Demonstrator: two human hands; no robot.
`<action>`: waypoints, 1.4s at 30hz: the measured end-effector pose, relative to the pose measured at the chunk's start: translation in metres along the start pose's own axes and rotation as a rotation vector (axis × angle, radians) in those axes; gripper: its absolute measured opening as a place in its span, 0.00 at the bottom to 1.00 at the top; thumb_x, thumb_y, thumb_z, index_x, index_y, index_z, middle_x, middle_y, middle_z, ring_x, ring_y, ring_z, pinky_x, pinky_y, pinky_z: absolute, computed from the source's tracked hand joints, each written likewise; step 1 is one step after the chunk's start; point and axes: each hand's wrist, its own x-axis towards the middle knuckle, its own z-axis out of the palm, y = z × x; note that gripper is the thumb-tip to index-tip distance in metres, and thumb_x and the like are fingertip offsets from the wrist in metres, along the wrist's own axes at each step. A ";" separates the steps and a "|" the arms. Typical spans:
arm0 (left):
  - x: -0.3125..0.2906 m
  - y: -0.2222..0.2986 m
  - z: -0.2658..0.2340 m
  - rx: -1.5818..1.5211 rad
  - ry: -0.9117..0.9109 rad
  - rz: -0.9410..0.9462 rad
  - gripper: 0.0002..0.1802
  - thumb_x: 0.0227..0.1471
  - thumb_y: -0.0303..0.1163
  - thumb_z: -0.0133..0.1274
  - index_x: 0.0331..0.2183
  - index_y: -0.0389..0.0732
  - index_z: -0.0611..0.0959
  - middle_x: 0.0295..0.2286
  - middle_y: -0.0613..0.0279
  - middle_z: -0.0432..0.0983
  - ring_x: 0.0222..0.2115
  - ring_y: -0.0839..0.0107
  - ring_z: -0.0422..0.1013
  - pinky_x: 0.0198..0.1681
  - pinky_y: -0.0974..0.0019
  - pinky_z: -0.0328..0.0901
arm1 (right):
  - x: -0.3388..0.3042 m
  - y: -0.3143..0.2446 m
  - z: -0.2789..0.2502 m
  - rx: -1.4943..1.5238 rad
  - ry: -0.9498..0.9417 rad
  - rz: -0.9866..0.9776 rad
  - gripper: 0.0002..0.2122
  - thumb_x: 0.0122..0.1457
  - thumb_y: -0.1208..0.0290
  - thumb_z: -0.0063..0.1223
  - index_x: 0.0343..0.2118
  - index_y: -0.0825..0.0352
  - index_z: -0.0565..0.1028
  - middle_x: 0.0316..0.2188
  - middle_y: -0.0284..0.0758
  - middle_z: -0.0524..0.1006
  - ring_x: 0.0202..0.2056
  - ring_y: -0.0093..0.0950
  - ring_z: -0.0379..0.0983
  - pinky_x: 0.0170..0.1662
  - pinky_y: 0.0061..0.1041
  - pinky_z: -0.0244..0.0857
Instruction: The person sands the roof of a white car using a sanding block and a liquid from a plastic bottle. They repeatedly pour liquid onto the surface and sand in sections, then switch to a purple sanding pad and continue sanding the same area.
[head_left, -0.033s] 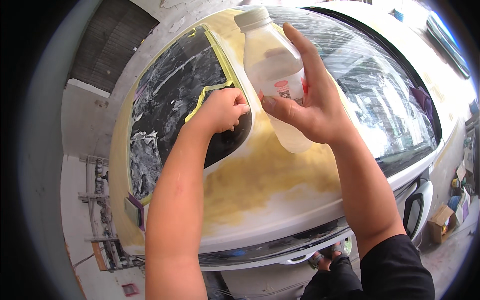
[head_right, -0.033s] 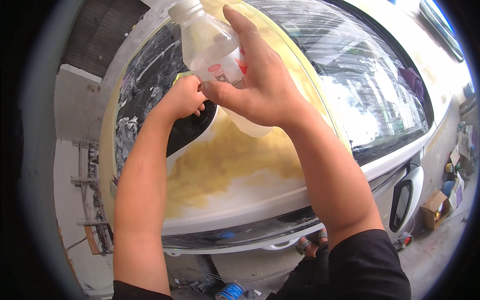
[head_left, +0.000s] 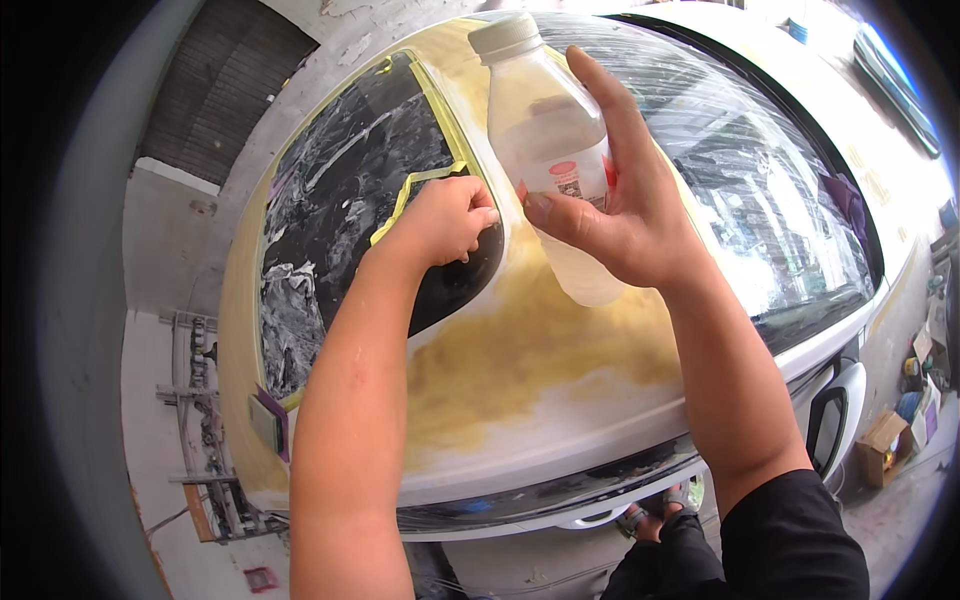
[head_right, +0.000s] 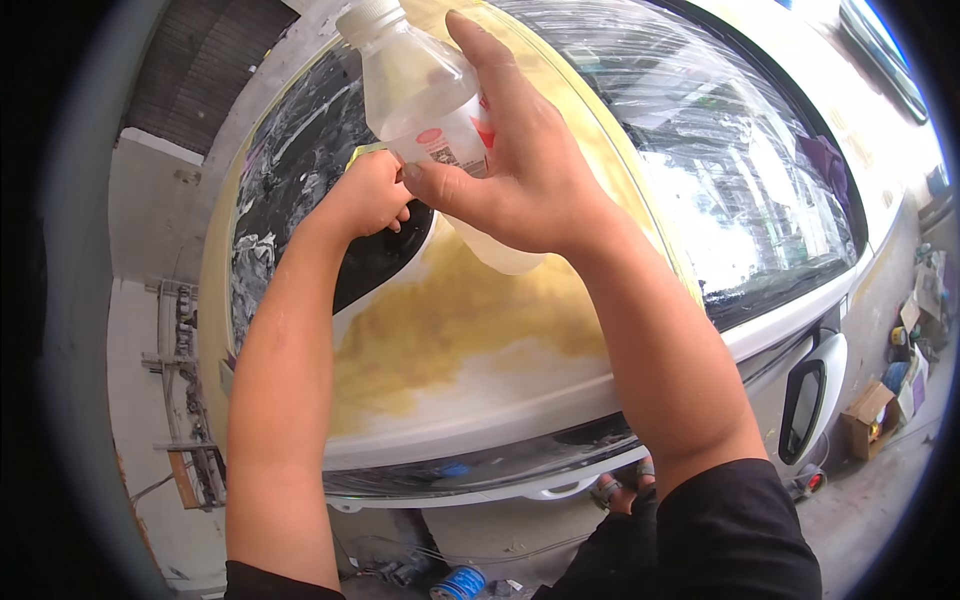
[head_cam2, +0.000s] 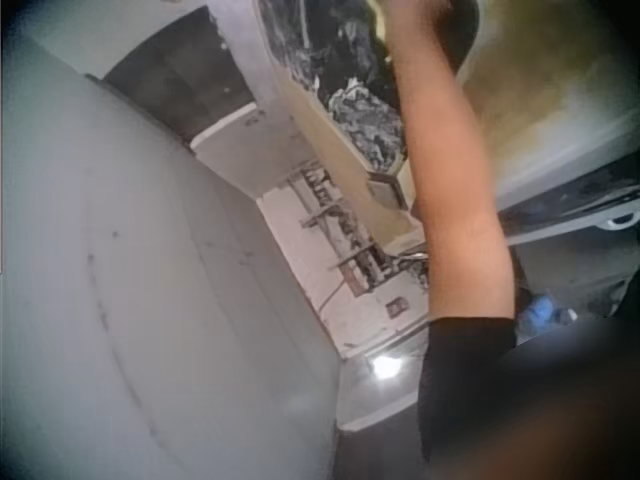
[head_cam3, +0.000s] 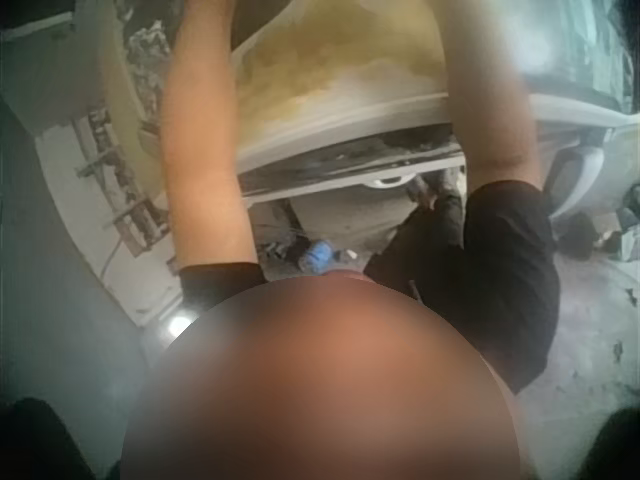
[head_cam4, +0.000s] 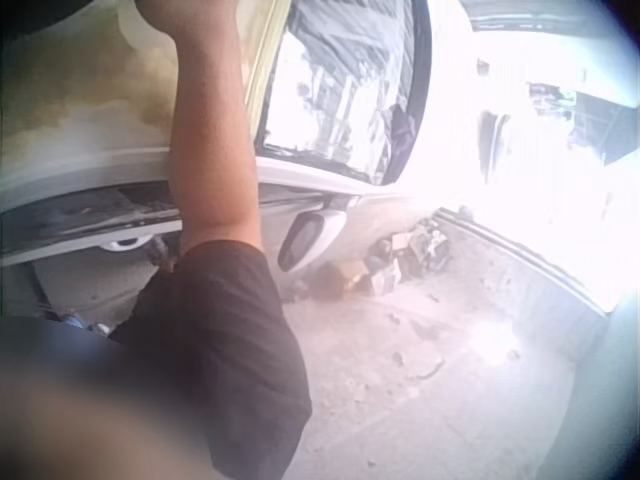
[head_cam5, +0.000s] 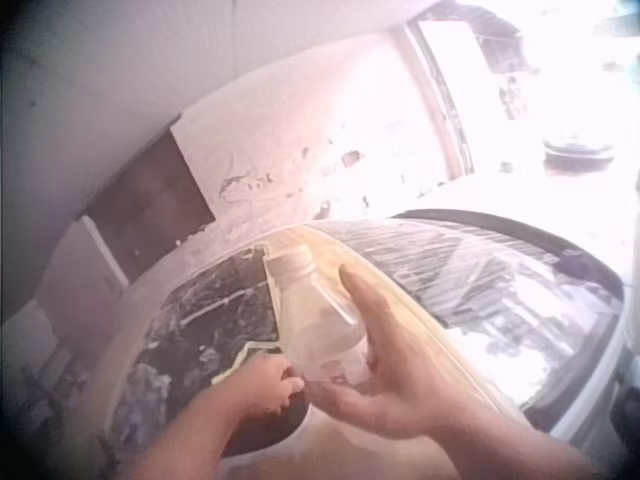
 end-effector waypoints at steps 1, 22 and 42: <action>-0.001 0.000 0.000 0.000 -0.012 -0.004 0.09 0.55 0.31 0.58 0.32 0.34 0.79 0.24 0.58 0.77 0.22 0.72 0.73 0.25 0.66 0.69 | 0.000 0.000 0.000 0.014 0.003 0.002 0.48 0.50 0.61 0.68 0.69 0.71 0.51 0.54 0.43 0.70 0.55 0.30 0.68 0.58 0.31 0.63; 0.004 -0.001 -0.010 -0.038 -0.110 0.050 0.08 0.57 0.30 0.57 0.32 0.35 0.79 0.27 0.65 0.76 0.22 0.76 0.73 0.25 0.70 0.71 | 0.000 0.007 0.000 -0.065 -0.017 -0.100 0.46 0.52 0.68 0.68 0.69 0.72 0.50 0.52 0.41 0.71 0.52 0.26 0.69 0.55 0.28 0.65; 0.001 0.001 -0.007 -0.038 -0.084 0.060 0.07 0.58 0.29 0.55 0.33 0.35 0.78 0.25 0.62 0.76 0.21 0.75 0.73 0.25 0.68 0.72 | 0.001 0.002 0.002 0.063 -0.013 -0.020 0.46 0.51 0.67 0.67 0.69 0.73 0.50 0.52 0.41 0.71 0.51 0.27 0.70 0.54 0.28 0.66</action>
